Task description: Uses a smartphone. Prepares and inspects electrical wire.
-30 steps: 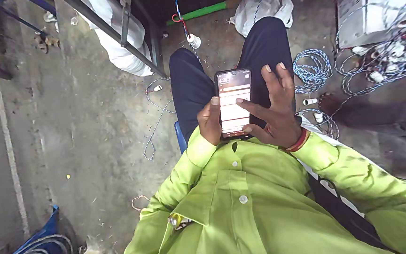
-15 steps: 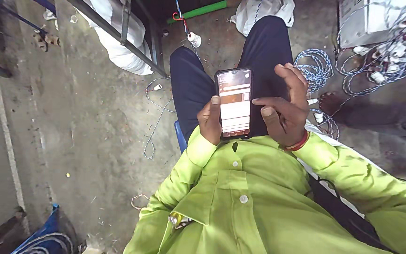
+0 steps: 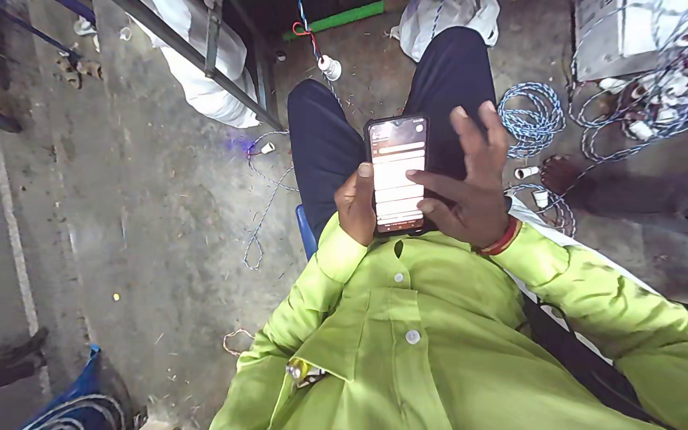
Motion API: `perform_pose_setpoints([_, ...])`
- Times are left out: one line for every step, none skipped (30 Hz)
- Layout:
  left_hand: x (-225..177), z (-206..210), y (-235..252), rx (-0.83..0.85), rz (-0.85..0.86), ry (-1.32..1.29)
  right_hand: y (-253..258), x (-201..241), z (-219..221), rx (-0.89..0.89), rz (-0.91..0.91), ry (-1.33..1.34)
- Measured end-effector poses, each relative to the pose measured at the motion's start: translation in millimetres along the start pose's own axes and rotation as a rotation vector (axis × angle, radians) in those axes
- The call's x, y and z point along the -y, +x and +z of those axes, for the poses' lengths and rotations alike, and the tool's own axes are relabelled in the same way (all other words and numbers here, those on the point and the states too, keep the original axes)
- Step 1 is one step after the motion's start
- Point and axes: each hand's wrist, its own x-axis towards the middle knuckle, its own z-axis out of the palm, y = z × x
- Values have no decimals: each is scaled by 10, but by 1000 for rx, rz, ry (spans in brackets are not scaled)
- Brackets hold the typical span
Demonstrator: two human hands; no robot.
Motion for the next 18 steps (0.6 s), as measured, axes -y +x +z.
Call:
perform_pose_setpoints([-1, -1, 2, -4, 1, 6, -8, -19, -6, -74, -1, 12])
perform_pose_setpoints([-2, 1, 1, -6, -2, 9, -19, -33, -16, -125, 4, 23])
perform_pose_setpoints([-2, 3, 0, -5, -7, 8, -33, -44, -29, -155, 7, 33])
perform_pose_setpoints([-1, 1, -4, 0, -11, 1, -47, -47, -40, -170, 4, 41])
perform_pose_setpoints([6, -4, -4, 7, -13, -5, -56, -52, -42, -177, -10, 54])
perform_pose_setpoints([12, -7, -2, 11, -12, -8, -62, -54, -40, -174, -26, 64])
perform_pose_setpoints([16, -8, 0, 13, -8, -11, -64, -53, -33, -165, -43, 71])
perform_pose_setpoints([16, -10, 0, 16, -5, -15, -63, -49, -25, -153, -56, 76])
perform_pose_setpoints([14, -10, 0, 16, -5, -11, -57, -43, -19, -136, -63, 76])
perform_pose_setpoints([11, -7, 3, 12, -5, -12, -46, -40, -10, -120, -67, 74])
perform_pose_setpoints([6, -2, 2, 7, -8, -15, -36, -33, -3, -98, -72, 68])
perform_pose_setpoints([4, 1, -1, 4, -9, -16, -30, -21, -2, -68, -79, 57])
perform_pose_setpoints([6, 2, -4, 1, -8, -20, -27, -2, -7, -30, -84, 44])
perform_pose_setpoints([11, 3, 2, -1, -2, -23, -18, 8, -5, 0, -87, 33])
perform_pose_setpoints([12, 1, 2, -4, 5, -19, -14, 20, 3, 22, -85, 22])
perform_pose_setpoints([12, 1, 1, -5, 6, -14, -12, 29, 10, 42, -74, 14])
perform_pose_setpoints([11, 3, 4, -6, 8, -6, -4, 33, 14, 59, -56, 6])
perform_pose_setpoints([10, 4, 5, -5, 7, -1, 3, 31, 19, 70, -38, -5])
